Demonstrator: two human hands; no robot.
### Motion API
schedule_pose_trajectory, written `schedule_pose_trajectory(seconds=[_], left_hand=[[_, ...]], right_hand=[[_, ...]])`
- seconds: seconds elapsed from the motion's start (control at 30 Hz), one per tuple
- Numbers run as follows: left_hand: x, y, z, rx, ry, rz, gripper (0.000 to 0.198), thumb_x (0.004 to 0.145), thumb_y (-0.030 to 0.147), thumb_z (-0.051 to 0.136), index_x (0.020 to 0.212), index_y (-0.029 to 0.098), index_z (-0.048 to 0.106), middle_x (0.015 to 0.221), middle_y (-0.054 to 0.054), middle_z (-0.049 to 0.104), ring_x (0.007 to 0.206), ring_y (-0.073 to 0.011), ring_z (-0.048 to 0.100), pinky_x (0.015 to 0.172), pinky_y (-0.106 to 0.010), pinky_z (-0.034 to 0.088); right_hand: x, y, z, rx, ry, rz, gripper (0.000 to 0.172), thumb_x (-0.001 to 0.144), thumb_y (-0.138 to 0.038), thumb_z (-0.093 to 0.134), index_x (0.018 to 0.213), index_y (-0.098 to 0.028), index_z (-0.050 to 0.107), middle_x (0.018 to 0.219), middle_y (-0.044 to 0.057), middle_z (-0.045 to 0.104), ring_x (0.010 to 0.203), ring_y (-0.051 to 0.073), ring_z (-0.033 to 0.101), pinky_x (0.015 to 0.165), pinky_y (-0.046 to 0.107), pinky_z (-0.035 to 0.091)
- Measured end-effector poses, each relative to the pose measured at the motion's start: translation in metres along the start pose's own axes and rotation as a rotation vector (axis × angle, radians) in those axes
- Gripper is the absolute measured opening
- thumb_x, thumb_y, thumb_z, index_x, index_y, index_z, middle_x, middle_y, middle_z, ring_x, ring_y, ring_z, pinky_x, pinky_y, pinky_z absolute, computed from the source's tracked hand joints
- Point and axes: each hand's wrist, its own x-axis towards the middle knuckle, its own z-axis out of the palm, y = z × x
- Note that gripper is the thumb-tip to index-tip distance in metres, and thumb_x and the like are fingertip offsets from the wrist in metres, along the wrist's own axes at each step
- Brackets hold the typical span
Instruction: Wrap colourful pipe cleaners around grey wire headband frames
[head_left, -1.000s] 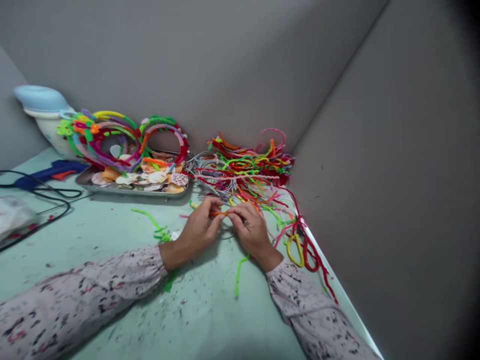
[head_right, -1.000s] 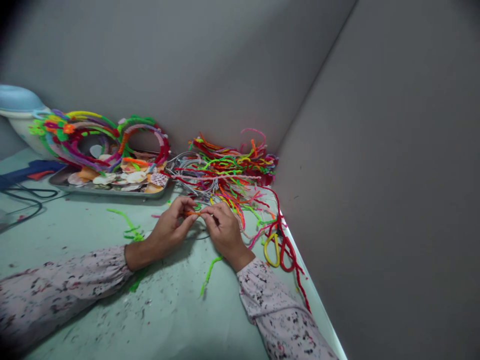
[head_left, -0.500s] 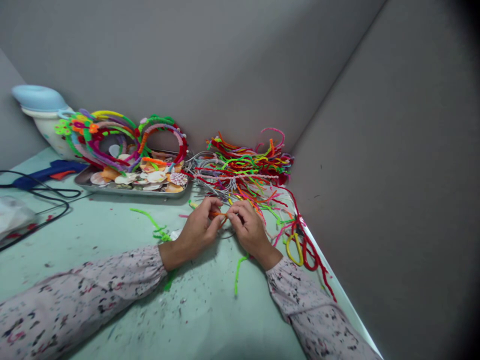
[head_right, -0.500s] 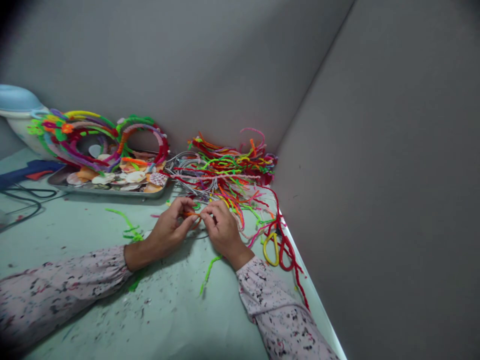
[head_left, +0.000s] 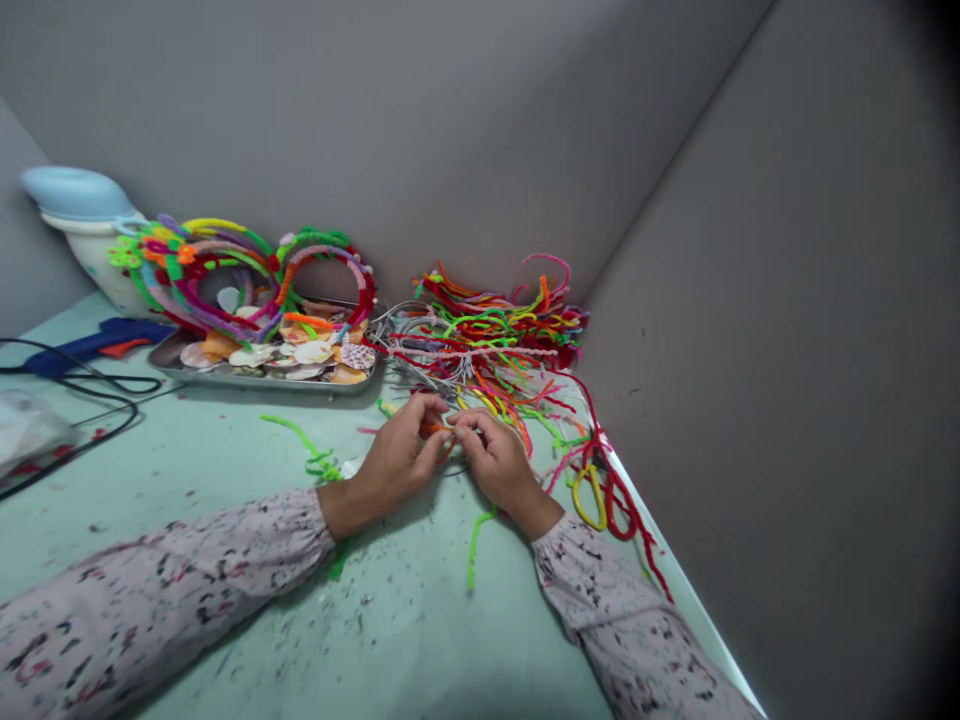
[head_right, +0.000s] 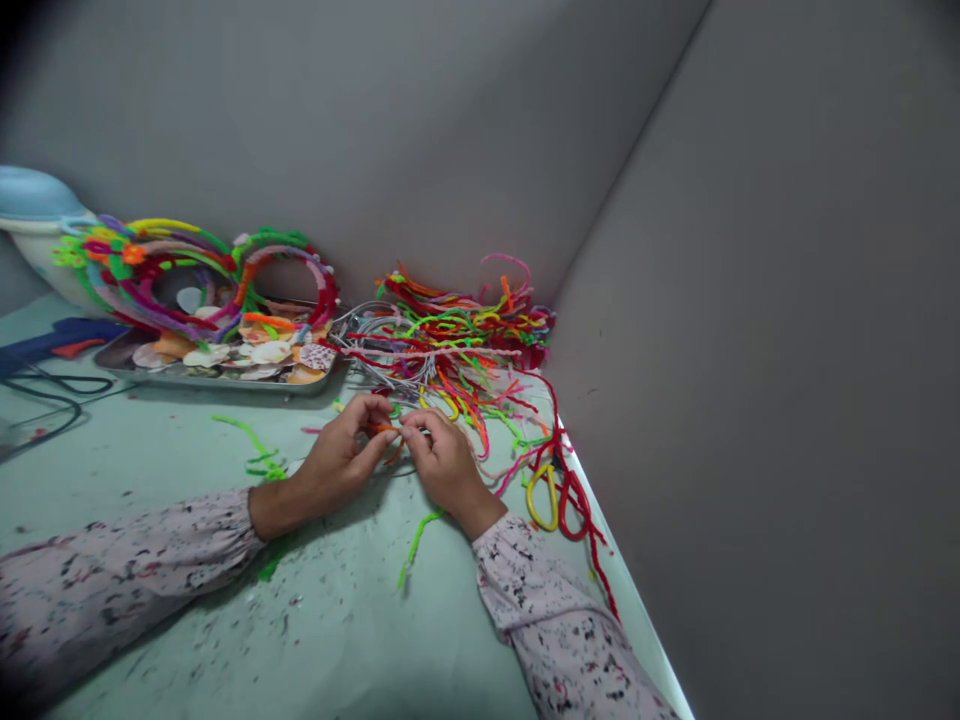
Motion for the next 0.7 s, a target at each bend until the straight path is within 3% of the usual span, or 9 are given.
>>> schedule_pose_trajectory(seconds=[0.7], left_hand=[[0.0004, -0.0009, -0.0001, -0.031, -0.012, 0.024, 0.018, 0.086, 0.02, 0.052, 0.104, 0.018, 0.049, 0.097, -0.005, 0.059, 0.084, -0.0164, 0.057, 0.077, -0.031, 0.047]], right_hand=[[-0.0001, 0.0017, -0.0032, 0.082, 0.037, -0.007, 0.017, 0.093, -0.027, 0.048, 0.088, -0.021, 0.063, 0.101, 0.005, 0.064, 0.097, 0.017, 0.06, 0.089, 0.032, 0.046]])
